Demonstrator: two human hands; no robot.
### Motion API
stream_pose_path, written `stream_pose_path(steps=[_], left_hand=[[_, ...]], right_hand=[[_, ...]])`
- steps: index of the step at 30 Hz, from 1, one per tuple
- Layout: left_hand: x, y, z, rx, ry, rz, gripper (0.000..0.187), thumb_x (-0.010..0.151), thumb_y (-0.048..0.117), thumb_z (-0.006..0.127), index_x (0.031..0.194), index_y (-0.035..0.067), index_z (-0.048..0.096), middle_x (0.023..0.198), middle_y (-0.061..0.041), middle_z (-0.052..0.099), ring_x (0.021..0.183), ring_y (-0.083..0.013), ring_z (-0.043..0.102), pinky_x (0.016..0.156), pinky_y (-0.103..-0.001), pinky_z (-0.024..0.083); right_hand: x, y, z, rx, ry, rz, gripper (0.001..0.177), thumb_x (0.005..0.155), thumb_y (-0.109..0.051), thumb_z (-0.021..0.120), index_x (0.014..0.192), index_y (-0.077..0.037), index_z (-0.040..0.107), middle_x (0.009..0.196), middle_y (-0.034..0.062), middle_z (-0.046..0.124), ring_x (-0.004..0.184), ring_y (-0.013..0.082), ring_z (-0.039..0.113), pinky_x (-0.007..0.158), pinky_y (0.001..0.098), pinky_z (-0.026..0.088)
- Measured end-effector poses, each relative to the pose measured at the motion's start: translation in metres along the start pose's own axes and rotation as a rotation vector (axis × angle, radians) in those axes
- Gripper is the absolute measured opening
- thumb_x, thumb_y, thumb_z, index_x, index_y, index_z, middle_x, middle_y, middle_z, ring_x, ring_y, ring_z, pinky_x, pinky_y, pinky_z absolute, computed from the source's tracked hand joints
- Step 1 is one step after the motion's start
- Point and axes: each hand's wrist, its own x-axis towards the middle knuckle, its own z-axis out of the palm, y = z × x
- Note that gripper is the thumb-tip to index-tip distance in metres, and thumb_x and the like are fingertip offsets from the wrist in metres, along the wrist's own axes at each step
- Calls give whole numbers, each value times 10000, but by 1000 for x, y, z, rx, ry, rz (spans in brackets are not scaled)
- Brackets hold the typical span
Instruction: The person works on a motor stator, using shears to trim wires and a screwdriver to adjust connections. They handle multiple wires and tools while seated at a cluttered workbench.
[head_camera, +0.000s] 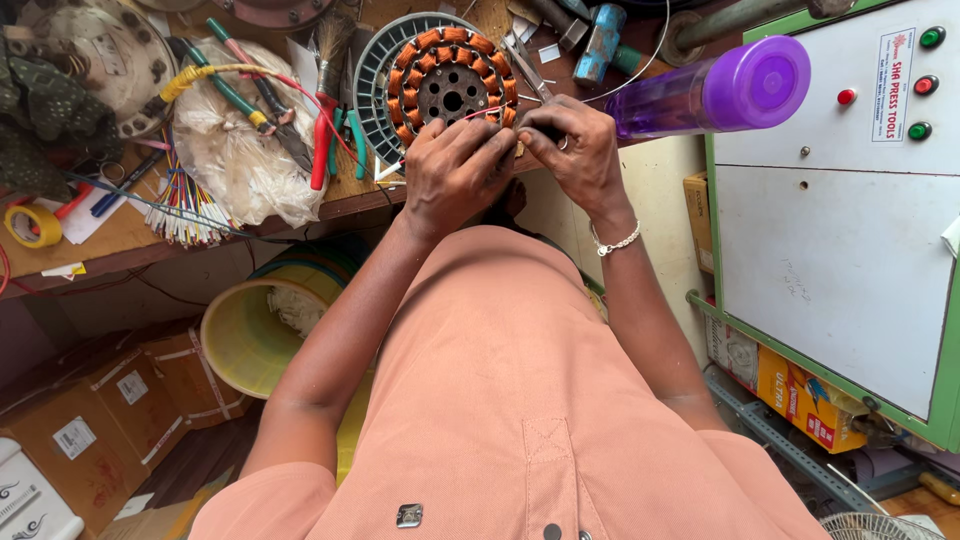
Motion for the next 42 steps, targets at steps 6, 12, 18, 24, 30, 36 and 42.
stream_pose_path(steps=[6,12,18,24,30,36,42], left_hand=[[14,7,-18,-30,3,0,190,974,213,801,1131,137,726,1028,2,694,956,-157,706,704,-331,464],[13,7,-18,-55,-33,1,187,944,216,825,1084,146,723,988,3,693,889,-151,684,694,-339,473],[11,6,-15,-58,8,-13,198,930,166,819,1087,130,704,1038,-1,705,969,-167,715,717,-345,487],[14,8,-20,-92,3,-28,214,884,146,818,1074,120,724,1036,-19,713,942,-180,710,706,-357,488],[17,6,-21,-137,27,-25,226,905,192,881,1054,126,725,1026,-9,717,921,-165,698,682,-352,466],[10,1,-14,-131,56,-20,220,900,147,833,1098,113,743,1074,-20,731,953,-171,722,691,-338,484],[14,8,-18,-156,65,-81,312,864,274,923,1053,113,733,1045,-34,719,910,-200,708,692,-365,489]], right_hand=[[0,1,-4,11,-20,-16,199,996,-200,798,1019,-10,745,950,81,715,846,176,687,740,305,560],[0,3,-4,27,4,23,207,995,-211,796,1010,-8,756,938,73,723,815,151,669,701,297,529],[-4,7,2,49,-40,-45,231,1021,-268,778,1005,-38,772,973,77,750,871,160,704,755,290,576],[-8,0,-8,-17,-34,-126,220,1019,-263,766,1021,-43,765,1001,94,756,895,187,734,765,306,619],[-9,-5,0,-148,-94,-129,150,1003,-194,765,1022,-46,780,919,88,742,824,193,710,724,323,610],[4,-5,-5,-71,-58,-63,118,1000,-169,792,992,-53,773,946,90,754,842,175,732,707,315,608],[-12,-27,-9,-16,-31,-123,164,953,-163,775,1033,-22,751,1008,114,743,910,209,732,789,328,599]])
